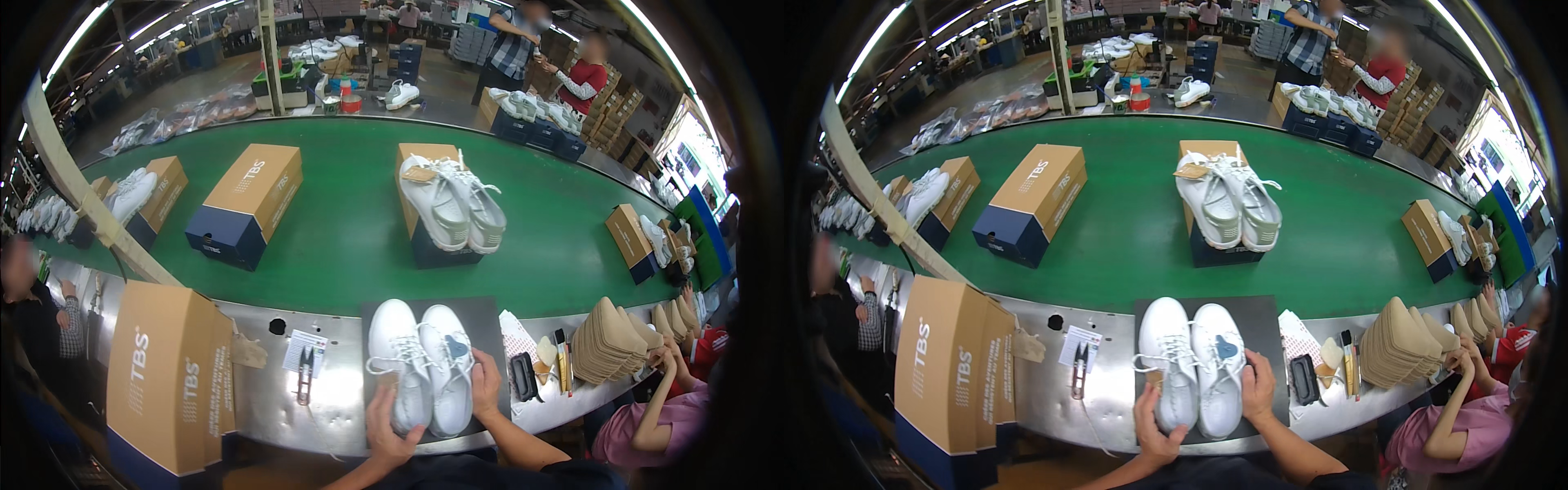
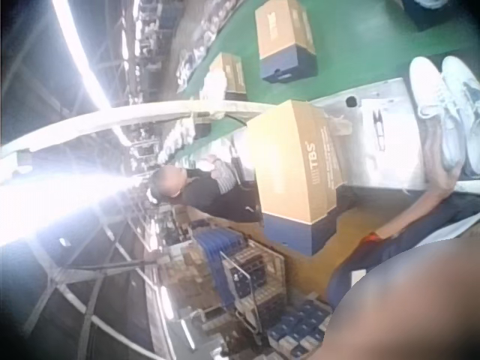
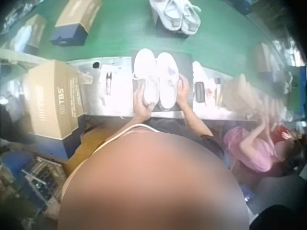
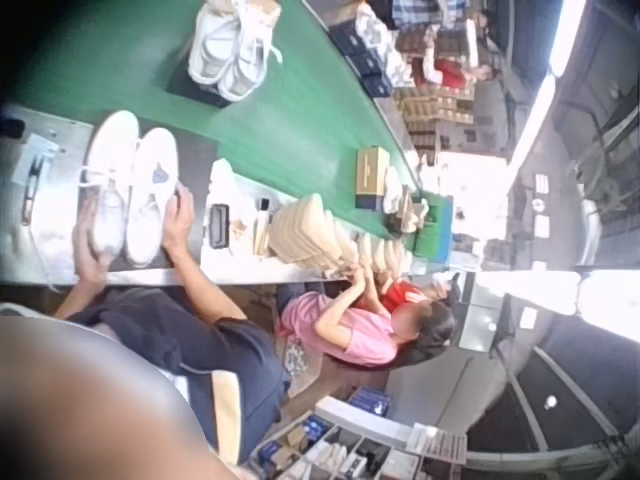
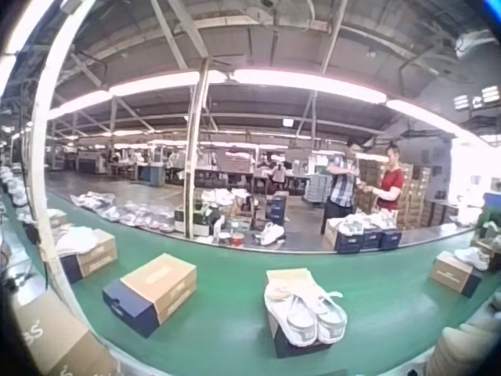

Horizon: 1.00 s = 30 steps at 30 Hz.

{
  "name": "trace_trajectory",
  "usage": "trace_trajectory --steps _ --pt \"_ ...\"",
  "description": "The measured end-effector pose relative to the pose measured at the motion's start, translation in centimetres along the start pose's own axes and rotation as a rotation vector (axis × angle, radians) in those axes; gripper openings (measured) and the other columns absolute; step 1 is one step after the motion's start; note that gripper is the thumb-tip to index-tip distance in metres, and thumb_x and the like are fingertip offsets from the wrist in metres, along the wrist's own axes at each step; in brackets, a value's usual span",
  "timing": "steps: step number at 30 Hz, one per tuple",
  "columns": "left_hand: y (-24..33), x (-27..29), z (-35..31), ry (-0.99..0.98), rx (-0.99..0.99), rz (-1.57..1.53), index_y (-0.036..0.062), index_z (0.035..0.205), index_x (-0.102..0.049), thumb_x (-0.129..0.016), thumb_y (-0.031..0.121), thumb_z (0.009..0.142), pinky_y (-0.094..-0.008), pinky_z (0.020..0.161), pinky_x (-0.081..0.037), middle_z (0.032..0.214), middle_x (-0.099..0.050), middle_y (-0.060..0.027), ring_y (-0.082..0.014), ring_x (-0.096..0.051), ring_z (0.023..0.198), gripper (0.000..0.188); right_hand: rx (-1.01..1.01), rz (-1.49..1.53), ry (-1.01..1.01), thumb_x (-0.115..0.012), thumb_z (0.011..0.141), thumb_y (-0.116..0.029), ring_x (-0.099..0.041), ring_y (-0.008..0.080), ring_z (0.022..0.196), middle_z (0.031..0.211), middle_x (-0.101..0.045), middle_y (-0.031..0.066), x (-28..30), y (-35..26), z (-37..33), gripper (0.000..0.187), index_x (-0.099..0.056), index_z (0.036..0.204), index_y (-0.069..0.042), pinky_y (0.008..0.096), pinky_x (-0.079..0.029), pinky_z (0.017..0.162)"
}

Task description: The person inspects white sneakers on a factory assembly line, turning them over to check the soles and uppers, then places them into branded boxes. The person also uses a small tool to adjust or remove a tag from the shoes before packaging.

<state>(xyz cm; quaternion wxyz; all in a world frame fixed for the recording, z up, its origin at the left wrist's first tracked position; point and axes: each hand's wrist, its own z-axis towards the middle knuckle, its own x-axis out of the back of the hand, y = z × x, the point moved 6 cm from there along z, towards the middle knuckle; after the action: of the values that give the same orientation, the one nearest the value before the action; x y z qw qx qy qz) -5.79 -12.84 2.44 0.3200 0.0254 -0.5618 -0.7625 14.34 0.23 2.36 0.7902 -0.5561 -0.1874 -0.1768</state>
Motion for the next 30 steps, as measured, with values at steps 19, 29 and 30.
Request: trace_trajectory --steps 19,29,30 --pt "-10.0 27.1 -13.7 0.631 1.062 -0.575 -0.0001 0.115 -0.066 -0.07 0.012 0.088 -0.0387 0.082 -0.057 0.102 -0.07 -0.0158 -0.0289 -0.069 0.098 0.029 0.002 -0.291 -0.181 -0.047 0.095 -0.019 -0.051 0.0442 0.11 0.118 -0.052 0.0257 -0.9 -2.4 0.7 0.036 -0.051 0.123 0.003 0.0452 -0.042 0.097" --pt "-9.7 26.2 -2.4 0.438 0.947 -0.608 0.0 0.116 -0.064 -0.069 0.011 0.089 -0.0385 0.083 -0.056 0.104 -0.069 -0.0154 -0.0283 -0.068 0.099 0.03 -0.036 -0.308 -0.089 -0.052 0.093 -0.02 -0.054 0.0404 0.112 0.12 -0.054 0.0217 -0.4 -0.8 0.3 0.036 -0.055 0.122 0.0 0.0429 -0.045 0.097" --pt "-9.7 25.4 -0.9 0.394 0.945 -0.61 0.0 0.117 -0.064 -0.069 0.011 0.089 -0.0385 0.084 -0.056 0.104 -0.069 -0.0154 -0.0282 -0.068 0.099 0.03 -0.026 -0.298 -0.09 -0.052 0.093 -0.021 -0.054 0.0399 0.112 0.12 -0.054 0.0215 -0.4 -0.9 0.2 0.036 -0.055 0.122 0.0 0.0425 -0.045 0.097"
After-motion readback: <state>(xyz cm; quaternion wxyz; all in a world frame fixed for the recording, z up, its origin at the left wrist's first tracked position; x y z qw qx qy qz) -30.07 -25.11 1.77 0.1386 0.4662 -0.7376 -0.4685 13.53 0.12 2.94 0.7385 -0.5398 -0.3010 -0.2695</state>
